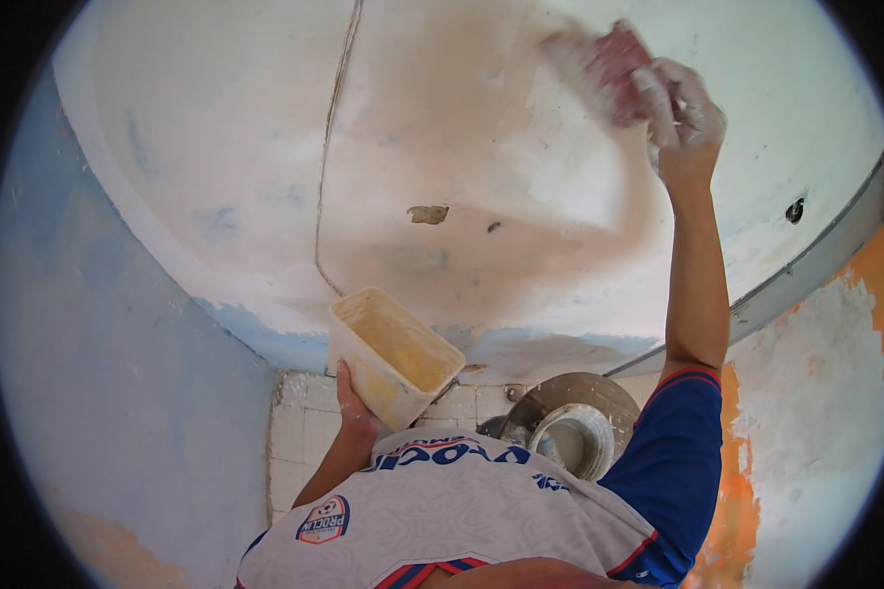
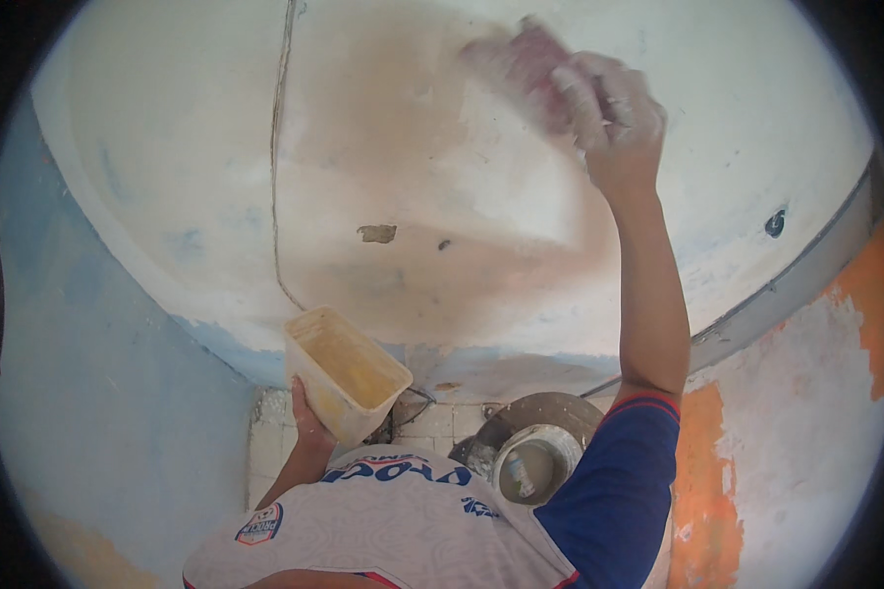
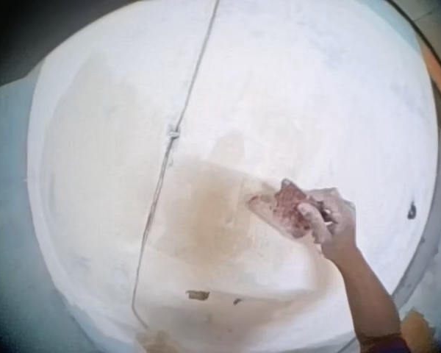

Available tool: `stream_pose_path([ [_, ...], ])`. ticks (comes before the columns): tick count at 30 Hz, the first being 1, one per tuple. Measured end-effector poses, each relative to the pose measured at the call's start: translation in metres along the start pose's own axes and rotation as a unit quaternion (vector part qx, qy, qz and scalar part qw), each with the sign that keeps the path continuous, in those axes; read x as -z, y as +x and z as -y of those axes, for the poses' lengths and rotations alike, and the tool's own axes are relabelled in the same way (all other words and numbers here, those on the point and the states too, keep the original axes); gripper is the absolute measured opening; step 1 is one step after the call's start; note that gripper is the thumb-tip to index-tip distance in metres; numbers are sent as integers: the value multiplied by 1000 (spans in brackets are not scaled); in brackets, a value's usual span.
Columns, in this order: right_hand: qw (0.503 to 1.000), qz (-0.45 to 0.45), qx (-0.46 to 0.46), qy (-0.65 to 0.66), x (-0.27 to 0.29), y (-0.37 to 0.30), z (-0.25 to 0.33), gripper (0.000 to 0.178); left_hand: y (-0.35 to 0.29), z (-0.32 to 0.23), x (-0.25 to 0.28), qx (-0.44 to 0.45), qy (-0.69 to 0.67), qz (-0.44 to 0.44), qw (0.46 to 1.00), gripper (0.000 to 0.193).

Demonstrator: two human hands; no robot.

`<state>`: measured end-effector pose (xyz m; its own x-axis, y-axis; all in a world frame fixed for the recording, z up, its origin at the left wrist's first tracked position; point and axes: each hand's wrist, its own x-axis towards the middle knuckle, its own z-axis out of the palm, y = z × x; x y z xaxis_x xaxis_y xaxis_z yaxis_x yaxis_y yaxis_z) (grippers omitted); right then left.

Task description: The person applies a white filler compound to a wall using a red trowel, repeatedly picking up more compound from a plastic container held in the left hand and smoothing it over cracks and uneven surfaces on the wall.

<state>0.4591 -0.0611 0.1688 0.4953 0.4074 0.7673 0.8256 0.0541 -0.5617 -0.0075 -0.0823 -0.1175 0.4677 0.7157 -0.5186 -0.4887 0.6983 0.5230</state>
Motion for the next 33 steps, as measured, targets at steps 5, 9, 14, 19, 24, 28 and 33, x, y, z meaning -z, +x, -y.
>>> stream_pose_path([
  [5,920,149,312,-185,-7,-4,-18,18,-3,-7,-16,21,0,7,1000,75],
  [9,994,-19,83,-71,4,1,-3,14,-2,-2,-15,16,-4,-14,1000,74],
  [14,918,183,318,-148,-12,-27,-18,14,0,-5,-21,17,-11,5,1000,76],
  [19,992,-6,83,-92,-4,-36,-13,14,-1,-2,-14,15,-26,-4,1000,76],
  [24,961,141,216,-104,-9,-46,-28,19,0,-2,-15,20,-26,-10,999,75],
  [28,997,60,42,15,-3,-49,-10,19,-6,-5,-23,8,-14,-14,1000,74],
  [33,964,143,189,-122,-9,-51,-24,20,-4,-6,-17,3,-22,5,1000,73],
])
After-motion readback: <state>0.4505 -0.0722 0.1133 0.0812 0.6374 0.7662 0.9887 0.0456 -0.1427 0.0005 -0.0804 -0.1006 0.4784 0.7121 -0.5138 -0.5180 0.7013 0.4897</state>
